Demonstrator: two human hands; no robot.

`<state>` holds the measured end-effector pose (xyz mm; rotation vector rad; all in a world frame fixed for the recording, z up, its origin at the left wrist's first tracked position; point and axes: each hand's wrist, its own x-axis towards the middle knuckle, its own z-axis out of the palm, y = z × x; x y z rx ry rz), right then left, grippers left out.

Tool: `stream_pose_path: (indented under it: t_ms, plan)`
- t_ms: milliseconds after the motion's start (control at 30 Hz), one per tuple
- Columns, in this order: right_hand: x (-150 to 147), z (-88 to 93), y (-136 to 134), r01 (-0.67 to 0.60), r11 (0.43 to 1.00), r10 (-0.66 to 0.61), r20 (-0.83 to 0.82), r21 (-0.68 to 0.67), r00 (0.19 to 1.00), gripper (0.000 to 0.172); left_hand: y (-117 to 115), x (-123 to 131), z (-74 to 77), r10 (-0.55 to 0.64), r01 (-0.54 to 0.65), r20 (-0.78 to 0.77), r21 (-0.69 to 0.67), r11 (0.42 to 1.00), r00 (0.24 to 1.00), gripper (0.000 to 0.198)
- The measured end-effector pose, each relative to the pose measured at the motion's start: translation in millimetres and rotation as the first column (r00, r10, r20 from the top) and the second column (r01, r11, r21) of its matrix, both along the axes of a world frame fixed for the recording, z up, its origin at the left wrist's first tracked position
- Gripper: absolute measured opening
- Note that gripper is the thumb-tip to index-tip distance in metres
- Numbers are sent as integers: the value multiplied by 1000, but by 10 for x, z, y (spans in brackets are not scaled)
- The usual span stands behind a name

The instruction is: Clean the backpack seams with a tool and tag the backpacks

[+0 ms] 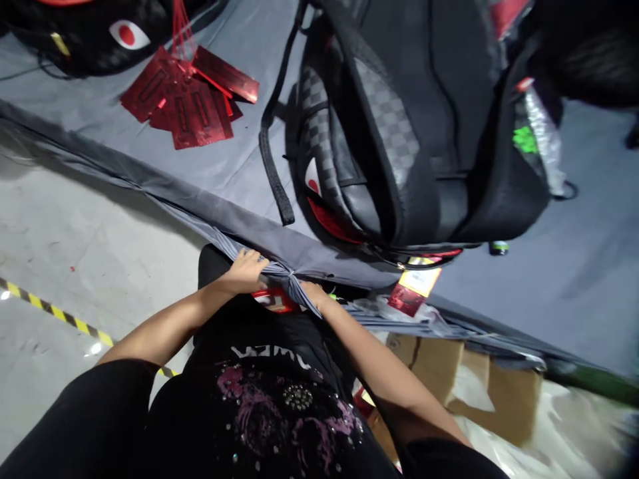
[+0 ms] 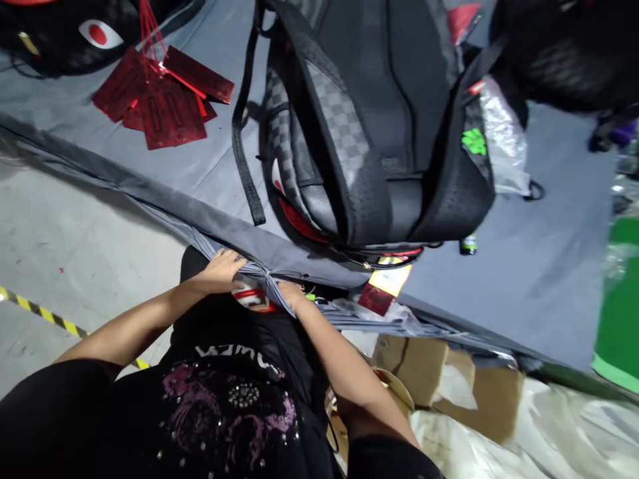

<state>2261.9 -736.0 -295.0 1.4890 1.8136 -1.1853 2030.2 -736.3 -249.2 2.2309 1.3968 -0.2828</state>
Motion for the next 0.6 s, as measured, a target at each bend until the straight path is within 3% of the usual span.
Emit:
stream_pose_path:
  t_ms: [133,200,333,600]
  plan:
    - [191,81,-123,14,997,-27,160,82,987,34,-59,24,-5,-37,30,40,168,985,999,29]
    - [357,93,-152,43,993,-69,238,113,969,35,-107,-40,37,-77,69,45,161,985,996,21]
    - [661,71,-211,70,988,-105,266,135,958,33,-175,-97,153,-79,80,-21,40,996,997,24]
    - [723,90,-382,41,983,-63,121,177,991,42,-219,-31,238,-85,87,-27,102,991,996,36]
